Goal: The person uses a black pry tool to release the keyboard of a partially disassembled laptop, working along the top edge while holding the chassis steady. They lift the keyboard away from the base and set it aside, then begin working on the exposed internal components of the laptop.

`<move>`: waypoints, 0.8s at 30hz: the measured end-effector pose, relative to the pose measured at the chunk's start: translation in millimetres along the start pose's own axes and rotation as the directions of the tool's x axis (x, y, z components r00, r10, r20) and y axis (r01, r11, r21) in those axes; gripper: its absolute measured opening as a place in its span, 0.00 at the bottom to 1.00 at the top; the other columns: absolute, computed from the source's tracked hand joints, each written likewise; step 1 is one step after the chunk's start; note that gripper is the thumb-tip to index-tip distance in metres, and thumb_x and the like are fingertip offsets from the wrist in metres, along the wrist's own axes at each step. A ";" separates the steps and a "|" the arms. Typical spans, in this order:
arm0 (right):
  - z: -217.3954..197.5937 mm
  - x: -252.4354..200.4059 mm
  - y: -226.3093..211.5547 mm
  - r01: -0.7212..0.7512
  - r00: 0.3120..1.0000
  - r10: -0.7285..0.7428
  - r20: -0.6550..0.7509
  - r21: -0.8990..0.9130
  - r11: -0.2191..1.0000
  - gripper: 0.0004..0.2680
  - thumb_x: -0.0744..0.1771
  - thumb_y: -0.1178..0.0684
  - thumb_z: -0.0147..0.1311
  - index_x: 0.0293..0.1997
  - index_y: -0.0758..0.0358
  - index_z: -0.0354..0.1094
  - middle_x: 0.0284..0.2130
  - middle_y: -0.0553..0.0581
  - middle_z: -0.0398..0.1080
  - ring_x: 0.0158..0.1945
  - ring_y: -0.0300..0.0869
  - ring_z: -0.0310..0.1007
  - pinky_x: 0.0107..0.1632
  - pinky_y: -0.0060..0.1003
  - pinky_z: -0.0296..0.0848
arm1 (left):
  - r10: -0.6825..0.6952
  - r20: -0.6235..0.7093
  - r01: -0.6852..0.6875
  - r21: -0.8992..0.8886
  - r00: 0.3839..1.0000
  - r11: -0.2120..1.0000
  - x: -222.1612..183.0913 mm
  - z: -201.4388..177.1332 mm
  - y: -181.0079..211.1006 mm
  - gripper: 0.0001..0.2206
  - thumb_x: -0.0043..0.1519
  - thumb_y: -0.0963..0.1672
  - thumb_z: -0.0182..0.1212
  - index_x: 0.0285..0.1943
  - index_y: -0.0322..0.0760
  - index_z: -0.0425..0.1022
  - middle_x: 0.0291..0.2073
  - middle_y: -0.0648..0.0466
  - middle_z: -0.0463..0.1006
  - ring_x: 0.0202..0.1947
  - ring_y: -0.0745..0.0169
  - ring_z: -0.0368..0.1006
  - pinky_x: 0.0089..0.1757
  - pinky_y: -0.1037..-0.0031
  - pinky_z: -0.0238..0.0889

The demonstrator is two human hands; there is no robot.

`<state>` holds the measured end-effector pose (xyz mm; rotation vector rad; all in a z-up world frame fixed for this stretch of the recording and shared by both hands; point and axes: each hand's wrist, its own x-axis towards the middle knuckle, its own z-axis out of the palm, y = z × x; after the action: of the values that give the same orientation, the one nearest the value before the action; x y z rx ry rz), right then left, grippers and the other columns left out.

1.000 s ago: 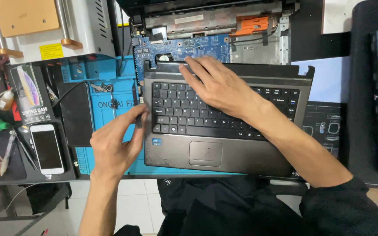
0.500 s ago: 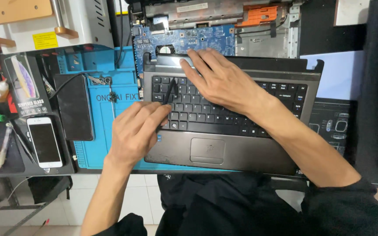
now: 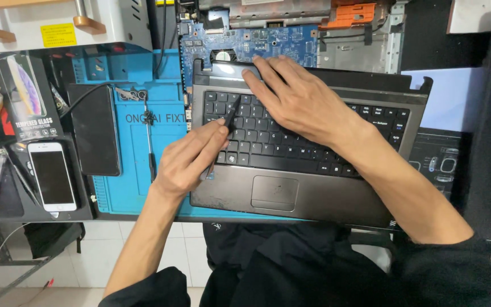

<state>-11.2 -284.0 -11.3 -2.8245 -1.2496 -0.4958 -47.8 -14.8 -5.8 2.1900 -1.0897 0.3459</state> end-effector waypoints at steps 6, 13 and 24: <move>-2.1 1.2 1.7 -0.005 1.000 0.004 0.017 0.039 0.999 0.19 0.66 0.57 0.53 0.65 0.73 0.66 0.59 0.68 0.69 0.61 0.51 0.69 0.66 0.41 0.70 | 0.016 -0.024 -0.016 -0.006 1.000 1.000 -0.2 1.9 -2.5 0.16 0.59 0.34 0.71 0.56 0.21 0.75 0.48 0.38 0.80 0.51 0.42 0.81 0.48 0.63 0.77; 2.3 -0.2 0.7 -0.001 1.000 0.001 -0.002 0.070 0.998 0.18 0.66 0.58 0.52 0.65 0.73 0.66 0.60 0.69 0.68 0.61 0.52 0.69 0.66 0.41 0.71 | 0.185 0.055 -0.193 0.212 0.981 0.958 7.3 -5.6 0.4 0.13 0.62 0.35 0.70 0.54 0.19 0.76 0.48 0.36 0.81 0.50 0.45 0.81 0.47 0.66 0.77; 2.2 -0.8 2.9 -0.012 1.000 0.011 0.018 0.069 0.998 0.18 0.67 0.58 0.51 0.66 0.73 0.65 0.60 0.68 0.68 0.61 0.51 0.69 0.66 0.40 0.71 | 0.136 -0.018 -0.135 0.038 0.991 0.990 3.3 0.9 -7.6 0.15 0.61 0.35 0.72 0.55 0.20 0.75 0.49 0.38 0.80 0.52 0.44 0.81 0.50 0.65 0.77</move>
<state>-9.0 -286.2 -13.3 -2.7834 -1.2279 -0.4197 -39.8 -14.0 -8.1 2.1446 -1.2333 0.4503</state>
